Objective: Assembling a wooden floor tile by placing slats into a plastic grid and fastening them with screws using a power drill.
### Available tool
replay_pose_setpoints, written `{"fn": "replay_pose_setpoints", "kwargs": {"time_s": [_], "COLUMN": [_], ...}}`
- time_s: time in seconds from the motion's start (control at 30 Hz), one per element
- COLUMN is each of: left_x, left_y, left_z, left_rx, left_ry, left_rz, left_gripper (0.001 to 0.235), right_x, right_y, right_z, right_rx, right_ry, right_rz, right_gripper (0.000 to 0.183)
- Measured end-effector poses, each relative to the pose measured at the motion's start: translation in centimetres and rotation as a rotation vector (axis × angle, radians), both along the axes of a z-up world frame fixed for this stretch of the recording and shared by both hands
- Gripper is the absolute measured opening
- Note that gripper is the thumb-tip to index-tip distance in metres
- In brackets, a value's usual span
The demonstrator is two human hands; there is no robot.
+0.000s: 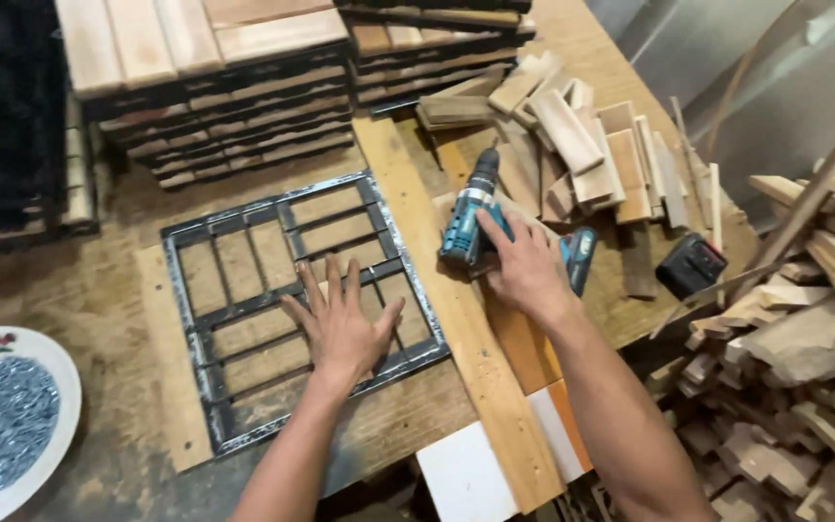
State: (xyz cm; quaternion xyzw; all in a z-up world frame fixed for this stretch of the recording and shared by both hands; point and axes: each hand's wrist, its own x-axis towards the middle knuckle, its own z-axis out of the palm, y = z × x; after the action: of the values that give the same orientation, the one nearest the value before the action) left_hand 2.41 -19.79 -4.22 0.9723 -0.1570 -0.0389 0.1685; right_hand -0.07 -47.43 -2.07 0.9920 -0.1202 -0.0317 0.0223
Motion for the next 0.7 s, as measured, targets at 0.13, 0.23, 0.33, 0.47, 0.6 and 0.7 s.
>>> {"fn": "replay_pose_setpoints", "kwargs": {"time_s": [0.13, 0.23, 0.33, 0.47, 0.6, 0.7], "left_x": [0.2, -0.2, 0.2, 1.0, 2.1, 1.9], "left_y": [-0.8, -0.4, -0.9, -1.2, -0.3, 0.7], "left_z": [-0.3, -0.8, -1.9, -3.6, -6.1, -5.6], "left_rx": [0.053, 0.015, -0.015, -0.054, -0.409, -0.785], "left_ry": [-0.053, -0.095, -0.207, -0.29, -0.289, -0.244], "left_rz": [0.028, 0.019, 0.077, 0.121, 0.193, 0.211], "left_gripper": [0.09, 0.082, 0.075, 0.061, 0.041, 0.046], "right_x": [-2.2, -3.9, -3.1, 3.0, 8.0, 7.9], "right_y": [-3.4, -2.8, -3.4, -10.6, -19.5, -16.4], "right_z": [-0.3, 4.3, 9.2, 6.1, -3.4, -2.9], "right_rx": [-0.015, 0.13, 0.21, 0.085, -0.037, -0.006], "right_ry": [-0.072, 0.095, 0.322, -0.335, -0.497, -0.753], "right_rz": [0.11, 0.103, -0.095, -0.123, -0.136, -0.104], "right_gripper": [0.091, 0.086, 0.057, 0.046, 0.057, 0.044]}}
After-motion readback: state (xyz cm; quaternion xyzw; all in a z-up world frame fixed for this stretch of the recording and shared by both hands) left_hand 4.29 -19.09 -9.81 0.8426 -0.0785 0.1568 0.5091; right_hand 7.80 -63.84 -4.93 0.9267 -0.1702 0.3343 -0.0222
